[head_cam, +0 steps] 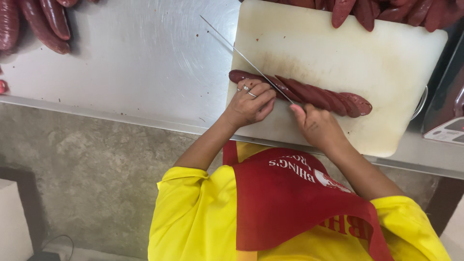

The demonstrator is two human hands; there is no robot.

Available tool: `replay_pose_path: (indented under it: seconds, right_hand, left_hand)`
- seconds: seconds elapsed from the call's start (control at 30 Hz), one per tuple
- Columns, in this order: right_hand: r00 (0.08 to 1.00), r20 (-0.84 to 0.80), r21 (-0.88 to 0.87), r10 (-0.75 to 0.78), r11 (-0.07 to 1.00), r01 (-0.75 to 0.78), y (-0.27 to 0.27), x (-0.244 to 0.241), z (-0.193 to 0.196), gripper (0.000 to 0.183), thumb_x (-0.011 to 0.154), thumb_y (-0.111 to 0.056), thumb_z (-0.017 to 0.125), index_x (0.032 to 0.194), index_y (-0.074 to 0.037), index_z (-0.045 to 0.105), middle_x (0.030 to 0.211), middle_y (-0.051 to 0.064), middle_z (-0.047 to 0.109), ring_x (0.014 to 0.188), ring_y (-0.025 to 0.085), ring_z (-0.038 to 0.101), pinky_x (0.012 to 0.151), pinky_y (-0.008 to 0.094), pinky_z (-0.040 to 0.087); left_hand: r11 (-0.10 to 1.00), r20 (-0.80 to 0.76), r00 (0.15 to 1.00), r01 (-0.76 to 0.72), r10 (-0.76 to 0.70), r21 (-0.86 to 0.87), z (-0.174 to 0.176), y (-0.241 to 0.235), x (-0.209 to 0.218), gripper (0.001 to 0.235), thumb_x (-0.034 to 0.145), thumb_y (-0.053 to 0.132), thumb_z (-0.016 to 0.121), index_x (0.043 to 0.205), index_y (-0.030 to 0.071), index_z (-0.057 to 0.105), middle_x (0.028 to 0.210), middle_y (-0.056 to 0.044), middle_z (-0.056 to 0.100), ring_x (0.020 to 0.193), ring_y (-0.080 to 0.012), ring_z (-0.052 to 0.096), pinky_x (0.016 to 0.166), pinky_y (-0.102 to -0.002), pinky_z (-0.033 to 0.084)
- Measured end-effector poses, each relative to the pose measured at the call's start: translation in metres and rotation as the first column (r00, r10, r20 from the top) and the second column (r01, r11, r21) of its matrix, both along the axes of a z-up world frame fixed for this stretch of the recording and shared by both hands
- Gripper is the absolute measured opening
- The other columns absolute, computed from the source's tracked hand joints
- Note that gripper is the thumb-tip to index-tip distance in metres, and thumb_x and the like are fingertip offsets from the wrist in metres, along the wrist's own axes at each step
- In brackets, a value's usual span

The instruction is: The person slices sausage links on a cutting board using a large knife, then places the slices and remaining links onto a scale.

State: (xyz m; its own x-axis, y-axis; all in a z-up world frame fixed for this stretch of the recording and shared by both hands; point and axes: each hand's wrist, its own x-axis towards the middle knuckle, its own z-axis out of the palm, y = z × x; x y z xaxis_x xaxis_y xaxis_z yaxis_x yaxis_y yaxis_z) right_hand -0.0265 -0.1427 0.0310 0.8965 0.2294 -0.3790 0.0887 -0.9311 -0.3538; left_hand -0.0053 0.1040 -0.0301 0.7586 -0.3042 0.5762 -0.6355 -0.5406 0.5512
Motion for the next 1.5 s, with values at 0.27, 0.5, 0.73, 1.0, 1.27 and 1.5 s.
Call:
replay_pose_path:
  seconds: [0.27,0.5,0.73,1.0,1.27,1.5]
  right_hand:
    - [0.878,-0.192,-0.407,0.439,0.778,-0.478,-0.103,-0.07,0.095,0.046,0.093,-0.021,0.049,0.136,-0.012,0.062,0.103,0.016,0.07,0.058,0.034,0.072,0.051,0.046,0.06]
    - [0.99,-0.125,-0.077,0.06,0.995,-0.07,-0.035,-0.024,0.028,0.051,0.107,-0.043,0.047,0.089,0.002,0.066,0.063,0.027,0.066,0.062,0.046,0.067,0.06,0.051,0.056]
    - [0.97,0.073,0.016,0.232,0.972,-0.234,0.025,0.016,-0.007,0.04,0.111,-0.031,0.055,0.088,0.001,0.065,0.071,0.023,0.064,0.06,0.045,0.064,0.05,0.048,0.053]
    - [0.959,-0.109,-0.404,0.26,0.87,-0.282,-0.079,-0.092,0.101,0.036,0.096,-0.039,0.055,0.1,-0.005,0.066,0.073,0.017,0.068,0.057,0.04,0.067,0.052,0.049,0.055]
    - [0.988,-0.146,-0.063,-0.04,0.997,0.031,-0.012,-0.05,0.032,0.05,0.107,-0.041,0.047,0.089,0.001,0.067,0.069,0.028,0.067,0.069,0.05,0.067,0.066,0.055,0.055]
    - [0.988,-0.143,0.126,-0.06,0.989,0.079,0.06,0.022,0.0,0.065,0.109,-0.051,0.042,0.092,0.004,0.072,0.088,0.038,0.066,0.091,0.058,0.061,0.085,0.059,0.051]
  left_hand:
    - [0.982,-0.034,0.982,-0.185,0.184,-0.035,0.001,0.013,-0.004,0.029,0.082,0.009,0.081,0.107,0.01,0.066,0.112,-0.007,0.061,0.103,-0.0265,0.06,0.093,-0.04,0.044]
    - [0.985,-0.07,0.985,-0.161,0.157,-0.056,0.003,0.016,-0.002,0.028,0.08,0.008,0.079,0.105,0.01,0.066,0.111,-0.006,0.061,0.103,-0.0266,0.06,0.096,-0.04,0.045]
    - [0.987,-0.039,0.988,-0.15,0.148,-0.056,0.002,0.025,-0.01,0.026,0.08,0.003,0.076,0.102,0.008,0.066,0.109,-0.008,0.062,0.102,-0.0269,0.061,0.092,-0.04,0.046]
    - [0.964,-0.091,0.967,-0.247,0.238,-0.095,0.002,0.028,-0.002,0.027,0.077,-0.001,0.075,0.101,0.003,0.063,0.105,-0.014,0.059,0.098,-0.0326,0.059,0.093,-0.044,0.048]
    - [0.975,-0.088,0.977,-0.202,0.194,-0.089,0.001,0.031,0.003,0.027,0.078,-0.001,0.075,0.102,0.002,0.063,0.106,-0.014,0.06,0.1,-0.0352,0.058,0.093,-0.044,0.048]
    - [0.958,-0.062,0.958,-0.282,0.279,-0.053,-0.001,0.021,-0.007,0.026,0.079,0.0,0.075,0.102,0.004,0.062,0.104,-0.011,0.06,0.101,-0.035,0.057,0.093,-0.045,0.047]
